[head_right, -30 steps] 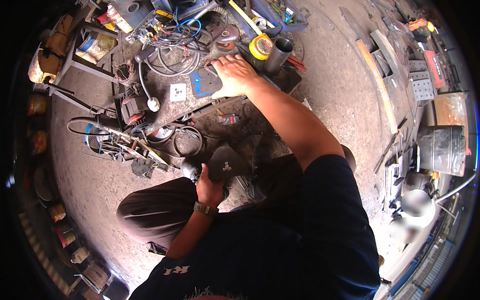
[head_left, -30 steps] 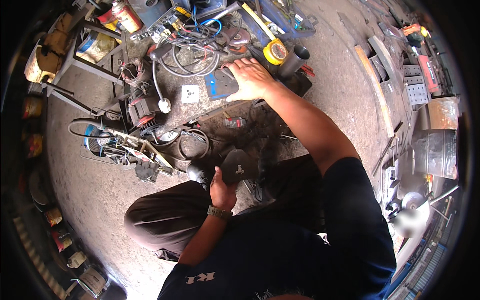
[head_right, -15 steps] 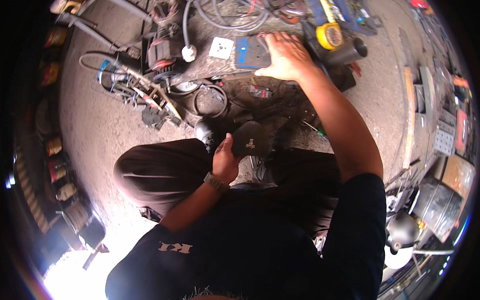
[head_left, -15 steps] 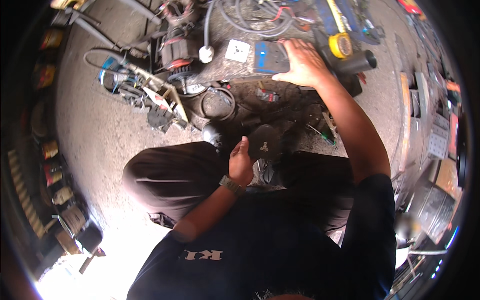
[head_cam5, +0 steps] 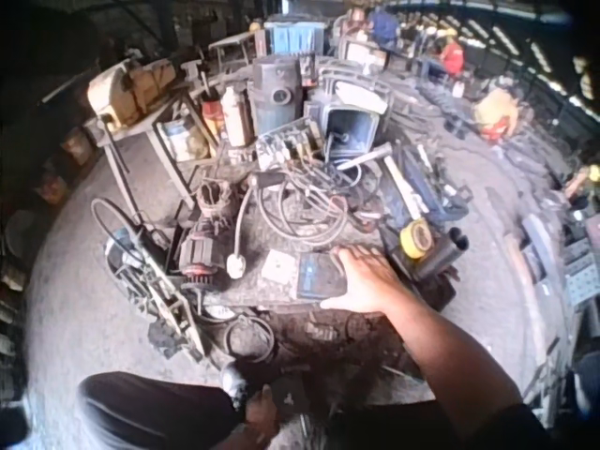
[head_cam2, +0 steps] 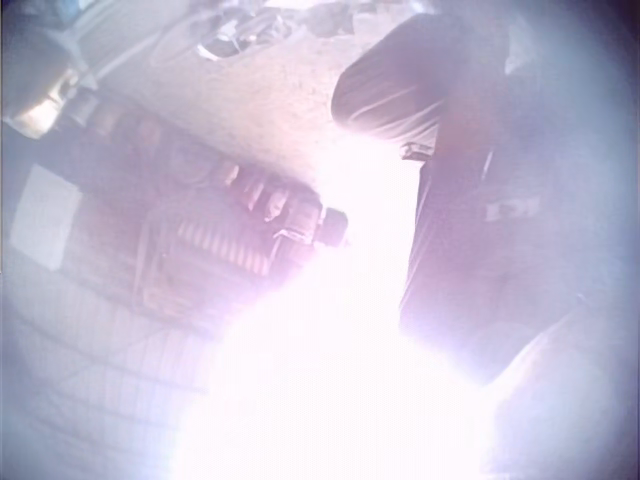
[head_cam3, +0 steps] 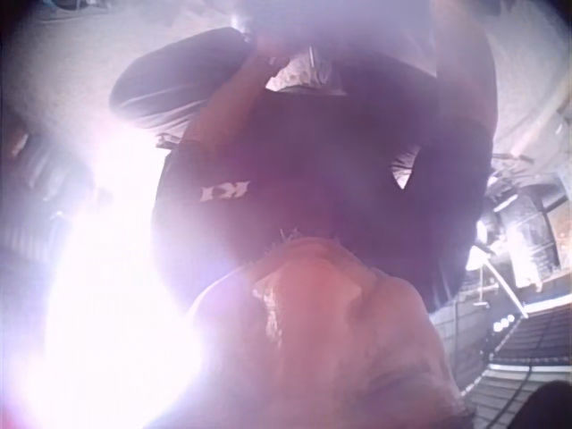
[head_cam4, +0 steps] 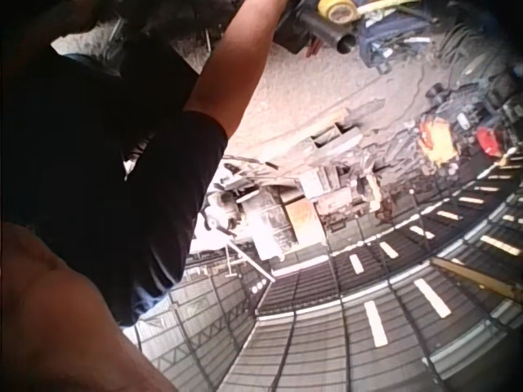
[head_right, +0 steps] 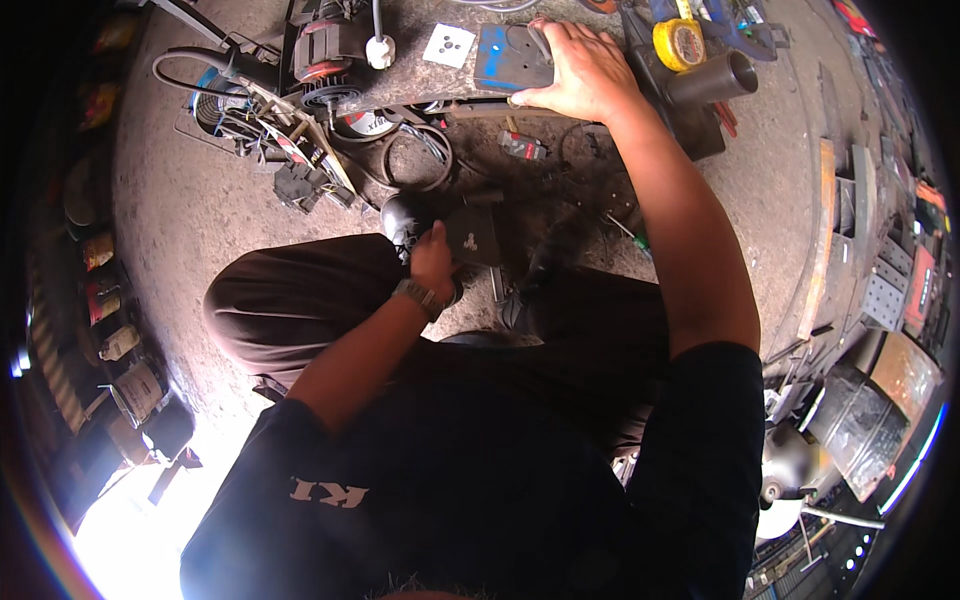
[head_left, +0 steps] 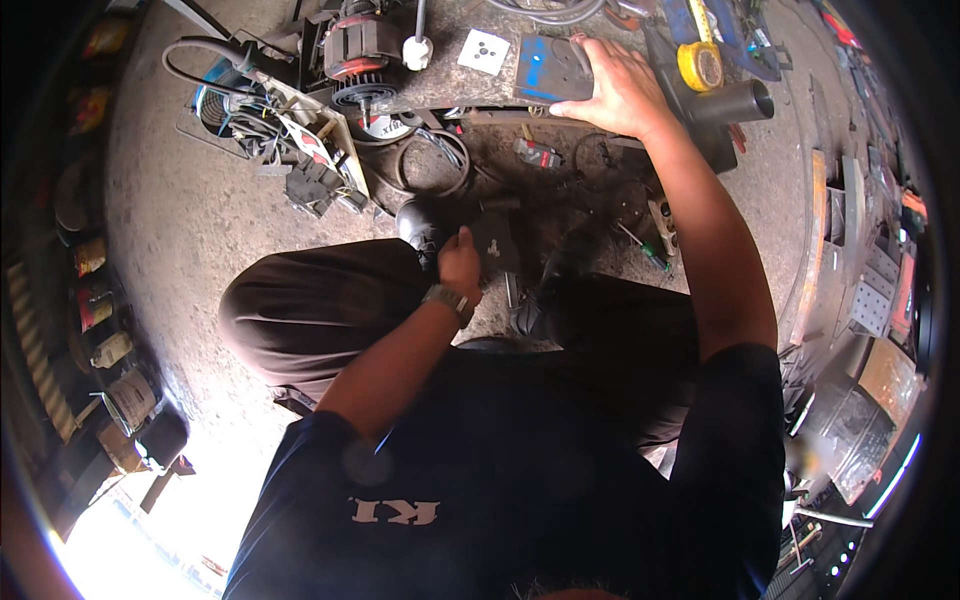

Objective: The person sits on the floor in a workshop and handles various tools and objects. They pick up and inspect a triangular metal piece, a cylindrical metal tube, and a red-handled tool, placing them back on the workbench. The person also picks up a small metal piece from the floor and briefly looks around the workshop.

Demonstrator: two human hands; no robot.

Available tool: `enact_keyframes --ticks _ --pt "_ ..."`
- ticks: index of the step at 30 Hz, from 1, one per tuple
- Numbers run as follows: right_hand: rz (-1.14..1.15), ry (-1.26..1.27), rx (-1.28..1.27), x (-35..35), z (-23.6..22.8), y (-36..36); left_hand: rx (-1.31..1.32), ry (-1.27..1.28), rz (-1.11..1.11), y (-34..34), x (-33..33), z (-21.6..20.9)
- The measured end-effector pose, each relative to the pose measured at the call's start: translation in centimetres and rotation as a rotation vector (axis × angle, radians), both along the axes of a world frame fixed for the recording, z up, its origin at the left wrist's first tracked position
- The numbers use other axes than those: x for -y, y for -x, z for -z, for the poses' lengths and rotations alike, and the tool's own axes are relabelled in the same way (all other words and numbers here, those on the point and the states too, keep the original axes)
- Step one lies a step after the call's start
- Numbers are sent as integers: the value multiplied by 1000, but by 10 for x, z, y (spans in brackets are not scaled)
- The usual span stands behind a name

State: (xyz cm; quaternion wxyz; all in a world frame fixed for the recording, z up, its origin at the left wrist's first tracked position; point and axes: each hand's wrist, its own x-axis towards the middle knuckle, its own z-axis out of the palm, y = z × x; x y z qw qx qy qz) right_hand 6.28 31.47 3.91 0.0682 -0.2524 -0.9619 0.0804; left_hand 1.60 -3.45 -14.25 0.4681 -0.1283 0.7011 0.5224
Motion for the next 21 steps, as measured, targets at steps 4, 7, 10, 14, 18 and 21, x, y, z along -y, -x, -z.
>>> enact_keyframes --ticks 4,7,10,14,18,21 --pt "-10 -2 -23 -4 3 -3 83 -98 -8 3 -39 22" --pt "-21 7 -8 -1 2 -3 195 -256 -96 5 -51 59" --pt "-28 -14 -29 3 1 -1 -86 -271 166 9 -29 129" --pt "-13 23 -10 0 1 -5 -110 -132 159 5 -46 116" --pt "24 69 50 3 -10 -9 -313 77 215 8 -59 96" --pt "19 117 161 3 -19 1 -356 2 309 26 -53 118"
